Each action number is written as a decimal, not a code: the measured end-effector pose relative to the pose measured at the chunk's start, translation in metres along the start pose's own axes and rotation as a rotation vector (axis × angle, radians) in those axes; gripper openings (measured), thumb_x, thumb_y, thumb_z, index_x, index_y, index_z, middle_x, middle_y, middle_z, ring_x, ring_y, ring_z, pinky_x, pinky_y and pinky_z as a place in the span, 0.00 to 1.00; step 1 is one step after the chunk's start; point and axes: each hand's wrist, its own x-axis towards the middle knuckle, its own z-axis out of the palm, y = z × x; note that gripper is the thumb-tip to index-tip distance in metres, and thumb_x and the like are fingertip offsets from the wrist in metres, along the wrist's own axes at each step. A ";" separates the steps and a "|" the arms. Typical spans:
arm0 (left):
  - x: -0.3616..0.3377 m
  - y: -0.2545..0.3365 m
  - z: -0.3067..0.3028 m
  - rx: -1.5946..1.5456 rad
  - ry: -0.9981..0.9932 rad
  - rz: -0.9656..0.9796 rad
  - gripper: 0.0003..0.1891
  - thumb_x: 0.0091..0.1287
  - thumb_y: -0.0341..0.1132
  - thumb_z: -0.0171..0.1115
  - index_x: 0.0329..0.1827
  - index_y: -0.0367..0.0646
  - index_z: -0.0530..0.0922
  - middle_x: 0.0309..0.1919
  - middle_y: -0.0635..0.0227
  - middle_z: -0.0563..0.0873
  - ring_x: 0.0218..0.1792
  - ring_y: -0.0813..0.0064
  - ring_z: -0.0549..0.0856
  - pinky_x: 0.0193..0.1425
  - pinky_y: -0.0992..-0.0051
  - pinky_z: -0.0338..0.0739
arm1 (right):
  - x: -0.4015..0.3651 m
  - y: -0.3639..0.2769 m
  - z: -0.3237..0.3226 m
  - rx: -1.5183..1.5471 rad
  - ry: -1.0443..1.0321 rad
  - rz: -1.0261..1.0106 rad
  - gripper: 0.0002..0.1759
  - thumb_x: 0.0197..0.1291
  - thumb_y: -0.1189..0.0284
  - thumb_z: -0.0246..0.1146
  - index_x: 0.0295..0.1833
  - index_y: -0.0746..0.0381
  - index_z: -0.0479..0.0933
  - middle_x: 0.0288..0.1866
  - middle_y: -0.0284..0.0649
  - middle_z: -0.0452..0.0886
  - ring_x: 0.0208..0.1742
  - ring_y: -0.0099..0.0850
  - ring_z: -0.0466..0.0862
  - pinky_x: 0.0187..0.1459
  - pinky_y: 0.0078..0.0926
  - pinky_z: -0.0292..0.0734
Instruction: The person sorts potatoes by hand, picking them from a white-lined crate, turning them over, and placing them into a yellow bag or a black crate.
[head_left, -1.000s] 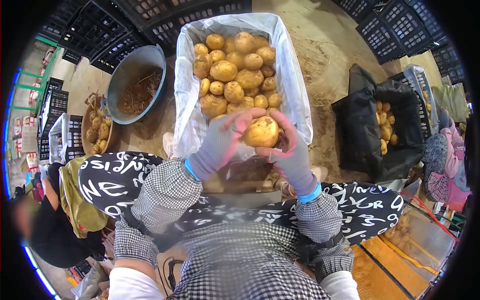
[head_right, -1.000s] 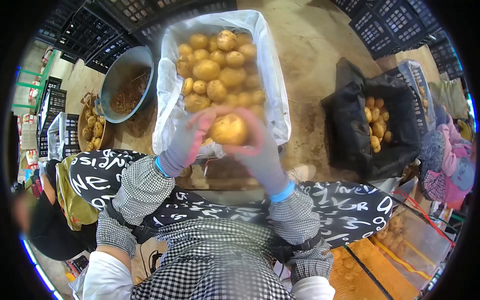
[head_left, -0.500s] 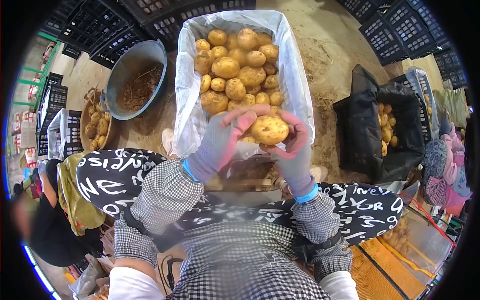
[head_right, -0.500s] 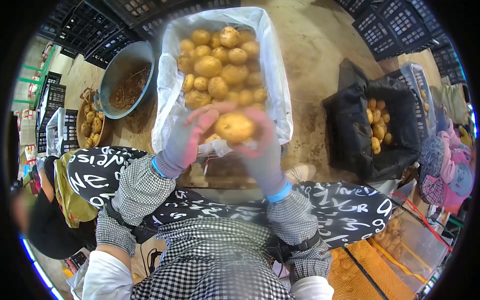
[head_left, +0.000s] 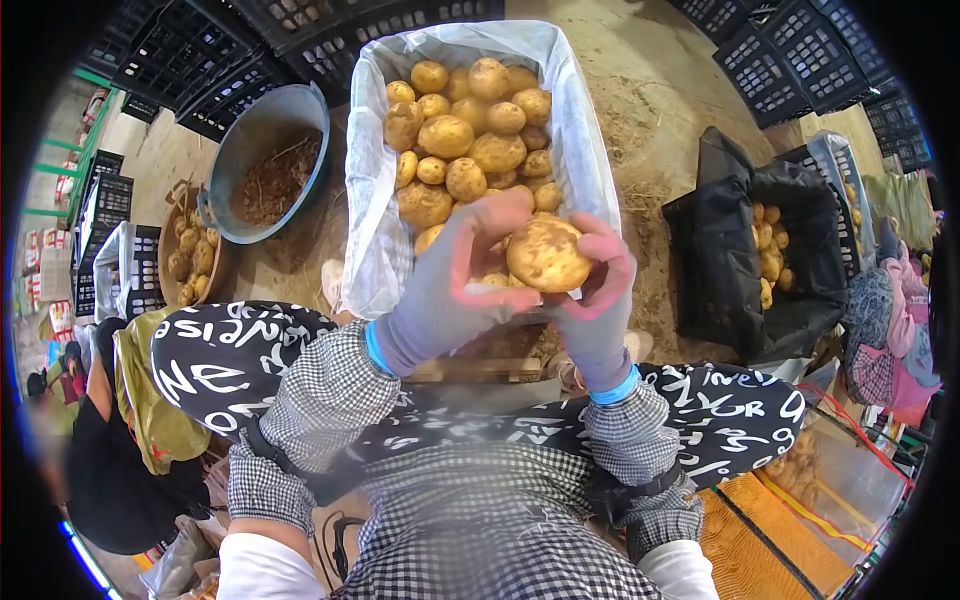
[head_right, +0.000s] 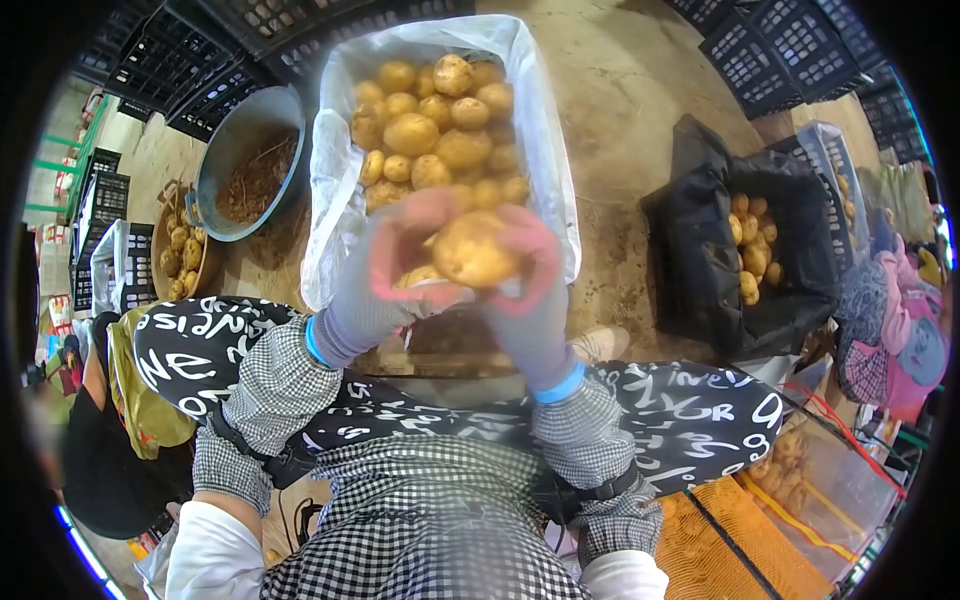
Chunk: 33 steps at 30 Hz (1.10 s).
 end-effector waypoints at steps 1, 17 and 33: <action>-0.001 0.002 0.004 -0.085 0.027 -0.127 0.36 0.54 0.28 0.77 0.68 0.40 0.73 0.68 0.59 0.72 0.68 0.63 0.75 0.70 0.69 0.72 | 0.000 0.004 -0.002 -0.159 -0.017 -0.123 0.39 0.50 0.79 0.74 0.67 0.63 0.63 0.71 0.50 0.68 0.71 0.38 0.70 0.72 0.38 0.67; -0.013 -0.012 0.008 0.589 0.015 -0.088 0.48 0.44 0.35 0.83 0.72 0.44 0.68 0.64 0.56 0.75 0.66 0.55 0.75 0.72 0.64 0.70 | 0.000 -0.018 0.008 0.151 -0.113 0.341 0.39 0.63 0.66 0.68 0.74 0.71 0.61 0.65 0.47 0.68 0.66 0.35 0.73 0.61 0.32 0.77; -0.005 -0.014 0.004 -0.436 0.015 -0.458 0.47 0.54 0.25 0.79 0.77 0.40 0.61 0.65 0.63 0.73 0.63 0.72 0.77 0.68 0.71 0.75 | 0.003 -0.023 -0.006 0.160 0.073 0.323 0.19 0.76 0.68 0.53 0.64 0.69 0.76 0.59 0.42 0.80 0.56 0.27 0.80 0.59 0.24 0.75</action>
